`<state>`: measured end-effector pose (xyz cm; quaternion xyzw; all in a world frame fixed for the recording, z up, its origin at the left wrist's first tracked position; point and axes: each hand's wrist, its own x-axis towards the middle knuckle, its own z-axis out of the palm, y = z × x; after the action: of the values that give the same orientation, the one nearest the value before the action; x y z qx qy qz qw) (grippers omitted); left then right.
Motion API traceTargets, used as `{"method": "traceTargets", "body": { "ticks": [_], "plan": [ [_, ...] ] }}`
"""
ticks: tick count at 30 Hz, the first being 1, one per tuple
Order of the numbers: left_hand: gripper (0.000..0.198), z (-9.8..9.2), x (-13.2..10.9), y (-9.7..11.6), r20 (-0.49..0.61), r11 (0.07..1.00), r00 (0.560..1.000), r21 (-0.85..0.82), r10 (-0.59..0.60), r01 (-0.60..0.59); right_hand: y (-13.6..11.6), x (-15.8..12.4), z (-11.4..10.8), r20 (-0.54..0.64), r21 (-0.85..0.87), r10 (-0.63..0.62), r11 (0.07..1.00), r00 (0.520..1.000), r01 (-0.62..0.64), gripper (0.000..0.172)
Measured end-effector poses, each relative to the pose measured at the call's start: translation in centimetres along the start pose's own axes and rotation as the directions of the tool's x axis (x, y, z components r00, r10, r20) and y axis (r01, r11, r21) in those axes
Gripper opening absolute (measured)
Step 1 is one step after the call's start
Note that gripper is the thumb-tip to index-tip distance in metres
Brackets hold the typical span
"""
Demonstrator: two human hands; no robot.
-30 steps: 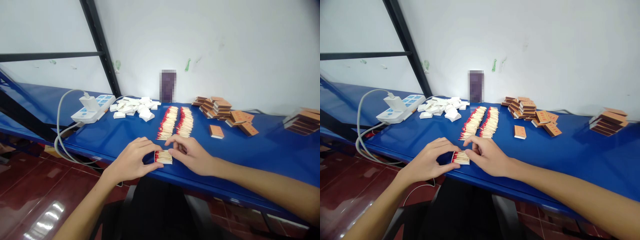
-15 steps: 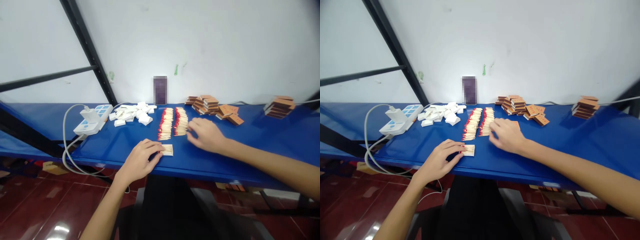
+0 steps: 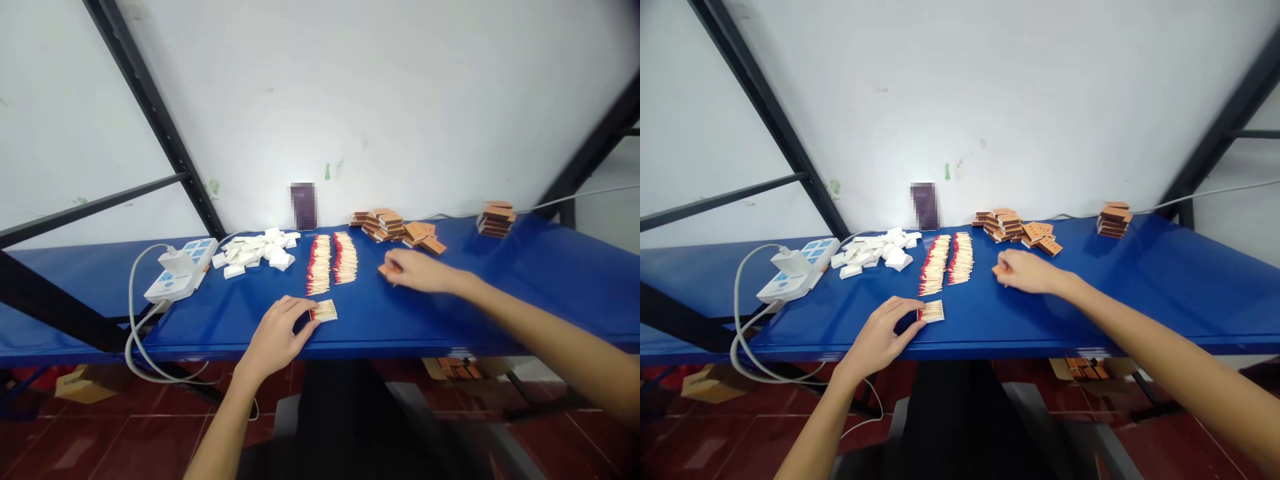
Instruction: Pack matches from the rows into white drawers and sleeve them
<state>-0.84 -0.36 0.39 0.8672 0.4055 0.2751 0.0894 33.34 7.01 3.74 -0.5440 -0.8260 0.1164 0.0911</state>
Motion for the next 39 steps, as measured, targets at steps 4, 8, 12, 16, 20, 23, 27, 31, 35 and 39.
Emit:
{"method": "traceTargets", "body": {
  "ticks": [4,8,12,16,20,23,27,31,35,39],
  "plan": [
    [0.023,0.1,0.0,-0.1,-0.021,1.0,1.0,0.01,-0.011,0.011,-4.6,-3.1,1.4,0.083,0.014,-0.178,0.984,0.981,0.177,0.015],
    [0.025,0.2,0.0,-0.2,-0.024,1.0,1.0,-0.004,-0.008,0.008,-7.1,-3.2,2.2,0.073,0.037,-0.403,0.915,0.912,0.401,0.012],
    [0.024,0.1,0.1,-0.4,0.004,0.999,1.0,-0.032,-0.005,0.005,-7.4,-1.3,1.5,0.086,0.118,-0.437,0.897,0.895,0.426,0.026],
    [0.023,0.1,0.2,-0.4,0.008,0.998,1.0,-0.057,-0.011,0.012,-7.3,0.0,1.2,0.075,0.156,-0.488,0.867,0.87,0.473,0.031],
    [0.022,0.3,0.1,-0.3,-0.013,0.997,0.999,-0.064,-0.035,0.035,-7.7,1.3,1.6,0.028,0.107,-0.547,0.834,0.837,0.542,0.03],
    [0.024,0.5,0.0,-0.4,-0.036,0.996,0.997,-0.062,-0.061,0.059,-8.1,2.4,2.2,0.012,0.105,-0.582,0.809,0.813,0.578,0.031],
    [0.023,0.6,0.0,-0.4,-0.039,0.995,0.997,-0.079,-0.071,0.067,-8.1,3.2,3.4,-0.06,0.188,-0.593,0.784,0.803,0.592,0.031],
    [0.021,0.2,0.0,-0.3,-0.023,0.993,0.999,-0.107,-0.046,0.043,-7.5,2.9,4.3,-0.135,0.203,-0.565,0.788,0.814,0.581,0.033],
    [0.021,0.0,0.0,-0.2,-0.014,0.993,0.999,-0.117,-0.035,0.033,-7.1,2.5,4.3,-0.159,0.21,-0.556,0.788,0.816,0.578,0.036],
    [0.022,-0.1,-0.1,-0.3,0.002,0.992,1.0,-0.123,-0.029,0.029,-7.0,2.3,4.1,-0.16,0.258,-0.537,0.787,0.828,0.56,0.031]
  ]
}}
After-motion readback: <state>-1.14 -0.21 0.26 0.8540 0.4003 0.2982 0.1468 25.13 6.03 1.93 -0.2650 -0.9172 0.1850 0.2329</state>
